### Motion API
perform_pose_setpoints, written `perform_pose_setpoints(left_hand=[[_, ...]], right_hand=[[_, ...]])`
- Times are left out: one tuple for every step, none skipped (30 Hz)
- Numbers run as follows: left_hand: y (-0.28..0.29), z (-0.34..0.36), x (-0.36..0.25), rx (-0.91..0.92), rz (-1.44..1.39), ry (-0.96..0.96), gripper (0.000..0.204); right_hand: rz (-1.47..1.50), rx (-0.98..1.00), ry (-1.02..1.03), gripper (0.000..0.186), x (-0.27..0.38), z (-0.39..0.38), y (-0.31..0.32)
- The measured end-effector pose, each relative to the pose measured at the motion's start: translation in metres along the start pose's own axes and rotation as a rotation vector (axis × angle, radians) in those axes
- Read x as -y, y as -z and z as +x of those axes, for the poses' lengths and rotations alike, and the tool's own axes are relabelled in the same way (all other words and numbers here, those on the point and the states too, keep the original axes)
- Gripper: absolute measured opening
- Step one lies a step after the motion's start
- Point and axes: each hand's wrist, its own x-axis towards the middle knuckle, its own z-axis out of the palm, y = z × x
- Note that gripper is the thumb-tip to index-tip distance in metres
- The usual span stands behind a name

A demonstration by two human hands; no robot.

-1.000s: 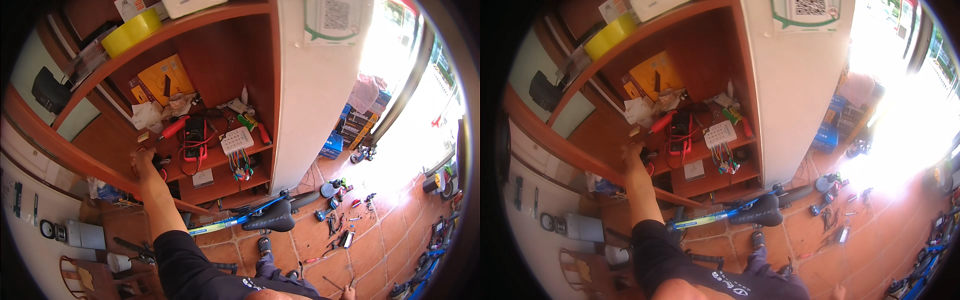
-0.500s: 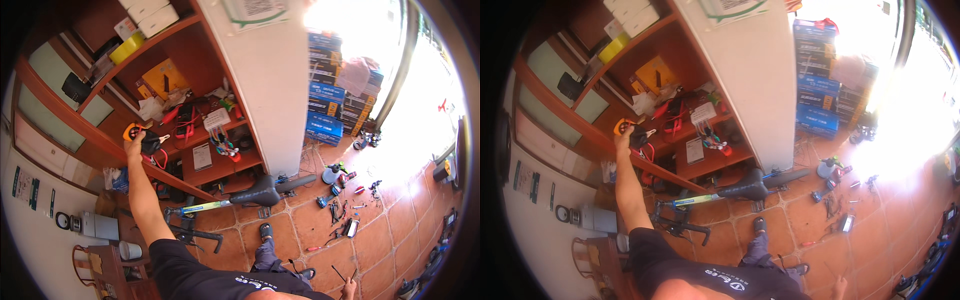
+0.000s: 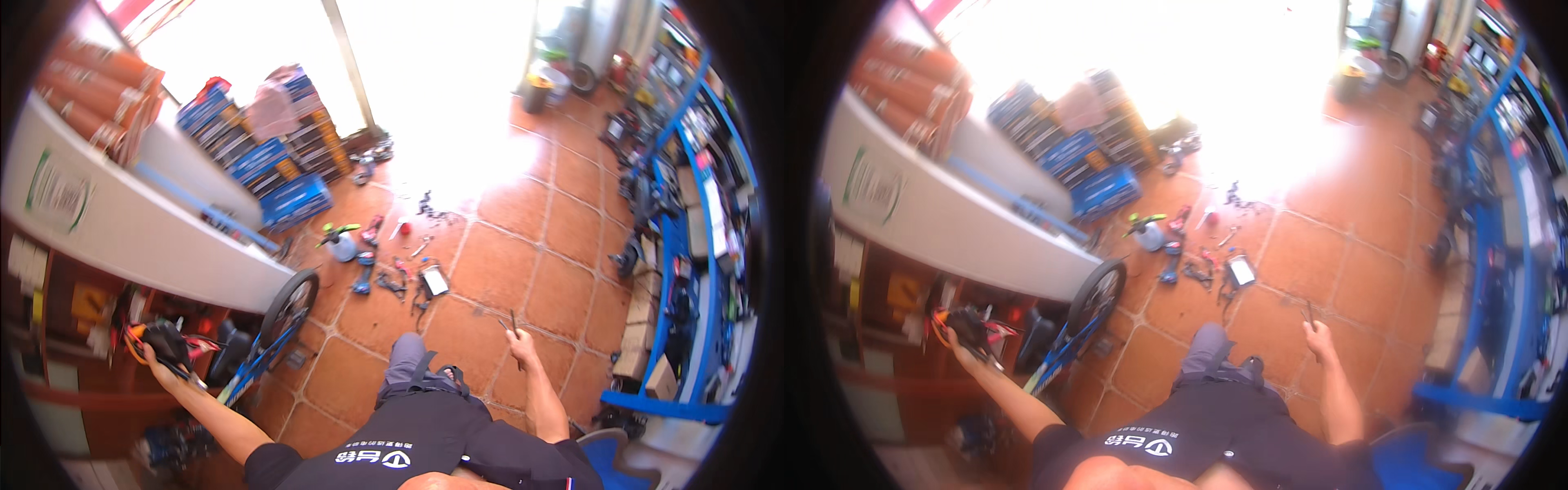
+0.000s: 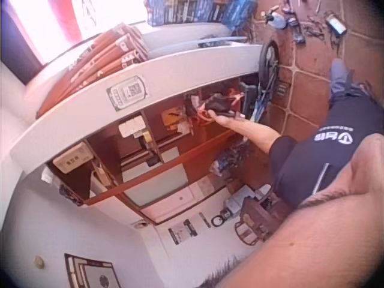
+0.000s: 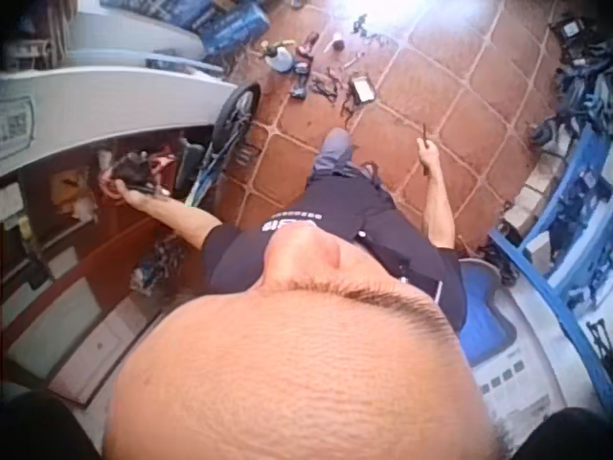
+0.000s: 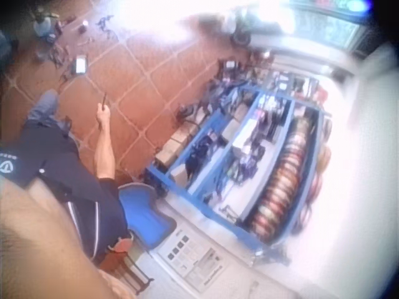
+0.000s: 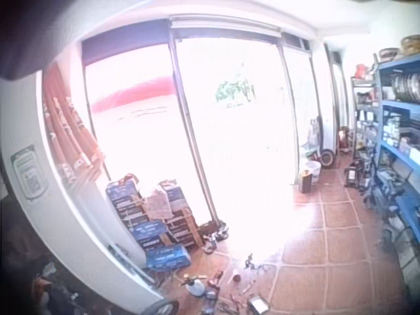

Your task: The person gathers tools inside a workshop, then moves outside to an electric scooter. They use a hex key to loosen and tighten screws on the scooter's deck and seat area, then remove the deck cover.

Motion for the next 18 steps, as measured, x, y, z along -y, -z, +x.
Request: perform_pose_setpoints(left_hand=[[-0.024, -0.010, 0.034, 0.114, -0.036, 0.030, 0.054], [-0.046, -0.020, 0.069, 0.059, -0.044, 0.055, 0.053], [-0.066, -0.034, 0.107, 0.093, -0.028, 0.017, 0.050], [-0.088, -0.042, 0.141, 0.149, 0.046, -0.007, 0.047], [-0.110, -0.052, 0.178, 0.194, -0.124, 0.191, 0.048], [-0.131, -0.063, 0.211, 0.132, -0.053, 0.298, 0.054], [-0.157, -0.074, 0.249, 0.034, -0.051, 0.395, 0.058], [-0.178, -0.084, 0.276, 0.178, 0.085, 0.421, 0.061], [-0.204, -0.093, 0.306, 0.296, -0.077, 0.559, 0.062], [-0.224, -0.117, 0.331, 0.306, -0.078, 0.634, 0.063], [-0.247, -0.130, 0.353, 0.424, -0.176, 0.766, 0.062], [-0.264, -0.152, 0.366, 0.337, -0.112, 0.822, 0.060], [-0.278, -0.175, 0.372, 0.384, -0.068, 0.934, 0.060], [-0.296, -0.190, 0.381, 0.461, -0.047, 0.952, 0.062], [-0.308, -0.215, 0.386, 0.503, -0.110, 0.883, 0.064], [-0.319, -0.230, 0.388, 0.669, -0.196, 0.966, 0.066], [-0.321, -0.249, 0.386, 0.654, -0.222, 0.992, 0.067], [-0.324, -0.262, 0.386, 0.748, -0.262, 1.007, 0.070]], right_hand=[[0.012, -0.016, 0.035, 0.035, 0.007, 0.014, 0.008], [0.045, -0.052, 0.051, 0.035, 0.012, 0.029, 0.017], [0.079, -0.072, 0.052, 0.035, 0.017, 0.044, 0.026], [0.112, -0.086, 0.020, 0.036, 0.021, 0.057, 0.035], [0.092, -0.113, 0.070, 0.036, 0.024, 0.066, 0.047], [0.078, -0.143, 0.103, 0.036, 0.029, 0.076, 0.058], [0.055, -0.189, 0.110, 0.037, 0.038, 0.087, 0.072], [0.037, -0.147, 0.165, 0.036, 0.046, 0.087, 0.081], [0.008, -0.120, 0.206, 0.036, 0.057, 0.088, 0.092], [-0.024, -0.170, 0.346, 0.036, 0.075, 0.100, 0.110], [-0.070, -0.216, 0.478, 0.035, 0.091, 0.101, 0.119], [-0.148, -0.081, 0.434, 0.033, 0.108, 0.096, 0.127], [-0.200, -0.006, 0.448, 0.032, 0.128, 0.094, 0.134], [-0.250, 0.048, 0.501, 0.030, 0.152, 0.098, 0.139], [-0.359, 0.115, 0.607, 0.028, 0.175, 0.098, 0.141], [-0.474, 0.179, 0.617, 0.030, 0.197, 0.098, 0.138], [-0.491, 0.307, 0.658, 0.033, 0.218, 0.098, 0.134], [-0.546, 0.452, 0.677, 0.036, 0.238, 0.098, 0.127]])
